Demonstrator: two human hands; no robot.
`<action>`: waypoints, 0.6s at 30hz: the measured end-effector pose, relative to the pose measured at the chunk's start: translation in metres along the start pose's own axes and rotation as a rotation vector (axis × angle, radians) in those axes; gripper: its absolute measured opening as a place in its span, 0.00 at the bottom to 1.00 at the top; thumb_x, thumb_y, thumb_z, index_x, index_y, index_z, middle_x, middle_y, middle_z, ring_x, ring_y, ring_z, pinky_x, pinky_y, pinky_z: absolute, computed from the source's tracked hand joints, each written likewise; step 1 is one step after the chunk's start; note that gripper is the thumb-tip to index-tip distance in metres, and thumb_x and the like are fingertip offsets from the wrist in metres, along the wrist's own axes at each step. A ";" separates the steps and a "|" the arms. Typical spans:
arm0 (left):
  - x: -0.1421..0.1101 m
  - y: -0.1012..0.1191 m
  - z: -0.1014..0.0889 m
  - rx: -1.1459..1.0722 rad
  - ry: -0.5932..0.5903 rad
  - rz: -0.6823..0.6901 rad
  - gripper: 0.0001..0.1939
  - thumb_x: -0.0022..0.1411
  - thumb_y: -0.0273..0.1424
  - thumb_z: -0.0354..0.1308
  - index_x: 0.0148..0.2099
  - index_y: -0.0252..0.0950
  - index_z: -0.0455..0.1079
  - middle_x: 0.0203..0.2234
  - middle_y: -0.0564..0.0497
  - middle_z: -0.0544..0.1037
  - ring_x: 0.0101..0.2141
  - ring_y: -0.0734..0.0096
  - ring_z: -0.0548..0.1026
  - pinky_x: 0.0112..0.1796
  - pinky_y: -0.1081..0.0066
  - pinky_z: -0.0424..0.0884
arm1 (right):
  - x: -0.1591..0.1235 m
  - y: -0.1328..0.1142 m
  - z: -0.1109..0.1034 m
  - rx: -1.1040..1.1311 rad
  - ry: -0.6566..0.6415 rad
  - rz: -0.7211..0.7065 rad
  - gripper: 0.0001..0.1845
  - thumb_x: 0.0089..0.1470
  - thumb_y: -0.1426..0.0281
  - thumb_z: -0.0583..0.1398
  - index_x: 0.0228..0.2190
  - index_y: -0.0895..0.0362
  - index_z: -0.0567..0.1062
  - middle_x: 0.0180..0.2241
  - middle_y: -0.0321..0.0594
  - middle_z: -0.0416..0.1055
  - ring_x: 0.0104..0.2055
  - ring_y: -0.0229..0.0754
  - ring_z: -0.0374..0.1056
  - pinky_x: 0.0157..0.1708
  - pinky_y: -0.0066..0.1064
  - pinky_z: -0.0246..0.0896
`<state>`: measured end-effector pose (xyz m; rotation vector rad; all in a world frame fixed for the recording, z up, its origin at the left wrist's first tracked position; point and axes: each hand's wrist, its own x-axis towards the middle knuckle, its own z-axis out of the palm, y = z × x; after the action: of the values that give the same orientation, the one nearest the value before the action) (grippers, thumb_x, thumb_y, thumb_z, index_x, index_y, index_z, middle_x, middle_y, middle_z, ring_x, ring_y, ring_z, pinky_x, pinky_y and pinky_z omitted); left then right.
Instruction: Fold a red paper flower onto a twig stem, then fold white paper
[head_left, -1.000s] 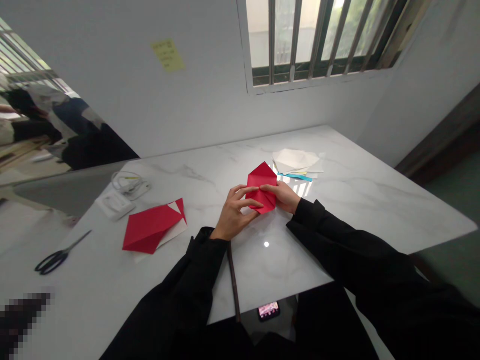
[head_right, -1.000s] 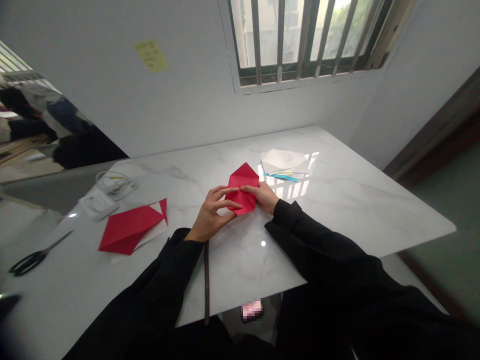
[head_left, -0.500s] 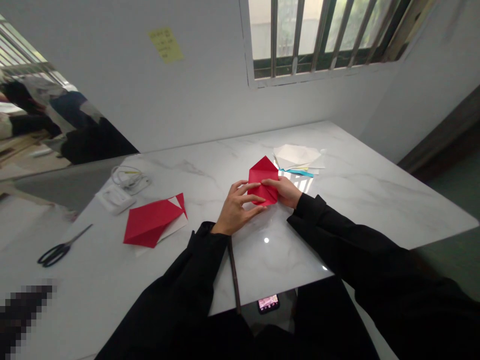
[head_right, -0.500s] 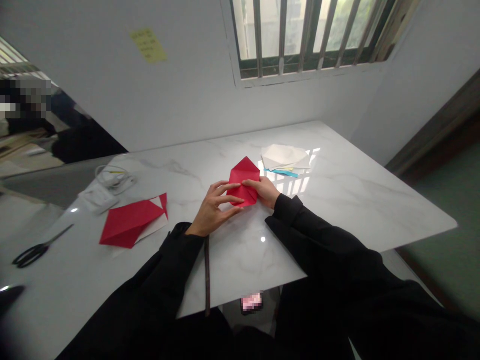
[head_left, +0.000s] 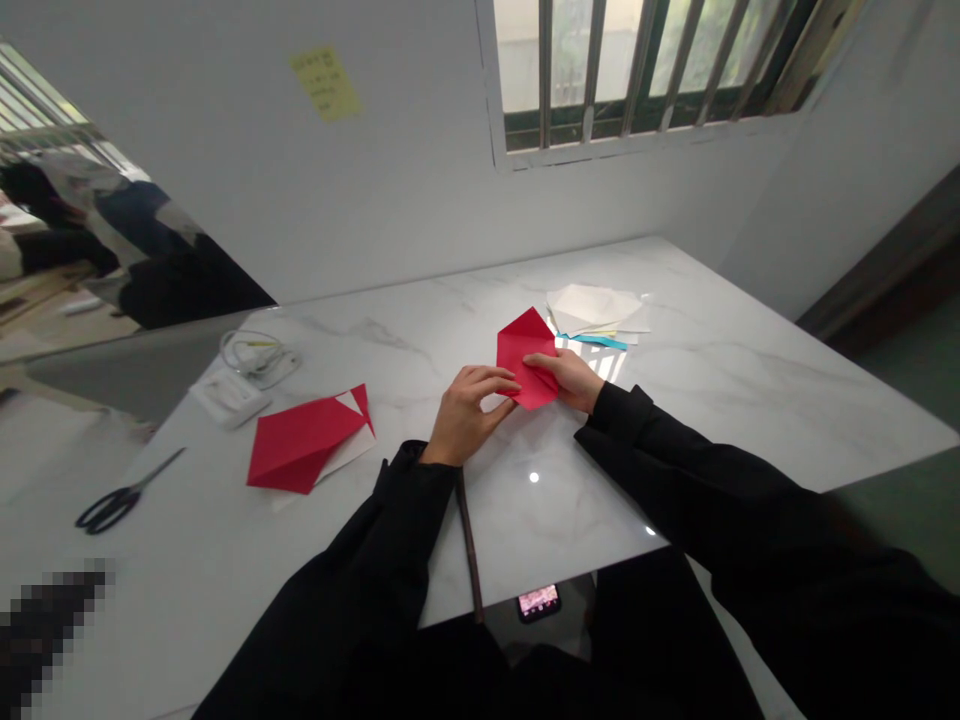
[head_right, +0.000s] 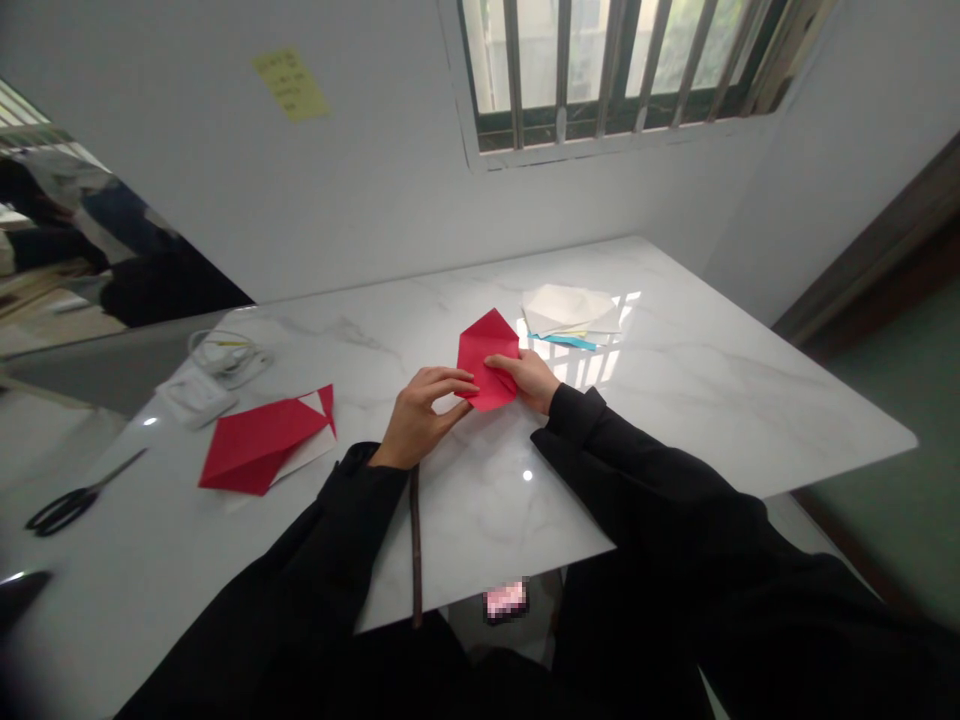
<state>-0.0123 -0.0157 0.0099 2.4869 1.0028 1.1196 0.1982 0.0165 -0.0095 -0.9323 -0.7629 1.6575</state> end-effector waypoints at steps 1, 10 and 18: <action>0.000 0.001 0.000 -0.008 -0.001 -0.003 0.04 0.68 0.31 0.70 0.45 0.44 0.83 0.47 0.48 0.86 0.50 0.57 0.81 0.55 0.51 0.77 | 0.000 0.000 0.000 -0.002 0.015 -0.004 0.06 0.54 0.76 0.72 0.33 0.59 0.80 0.32 0.43 0.83 0.32 0.43 0.78 0.36 0.34 0.78; -0.001 0.007 0.002 -0.156 -0.128 -0.031 0.07 0.70 0.32 0.69 0.49 0.44 0.84 0.48 0.46 0.84 0.47 0.61 0.82 0.44 0.60 0.80 | -0.001 0.001 0.000 -0.048 -0.025 -0.006 0.05 0.53 0.76 0.71 0.32 0.59 0.81 0.32 0.43 0.84 0.32 0.43 0.78 0.33 0.30 0.76; -0.001 0.006 0.006 -0.186 -0.118 -0.096 0.05 0.72 0.35 0.68 0.47 0.44 0.84 0.48 0.47 0.85 0.48 0.59 0.82 0.52 0.53 0.79 | -0.001 0.001 -0.002 -0.077 -0.028 -0.023 0.04 0.53 0.77 0.70 0.33 0.61 0.82 0.34 0.45 0.84 0.34 0.43 0.78 0.36 0.31 0.75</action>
<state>-0.0055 -0.0206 0.0082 2.3033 0.9292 0.9777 0.1994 0.0151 -0.0111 -0.9526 -0.8587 1.6341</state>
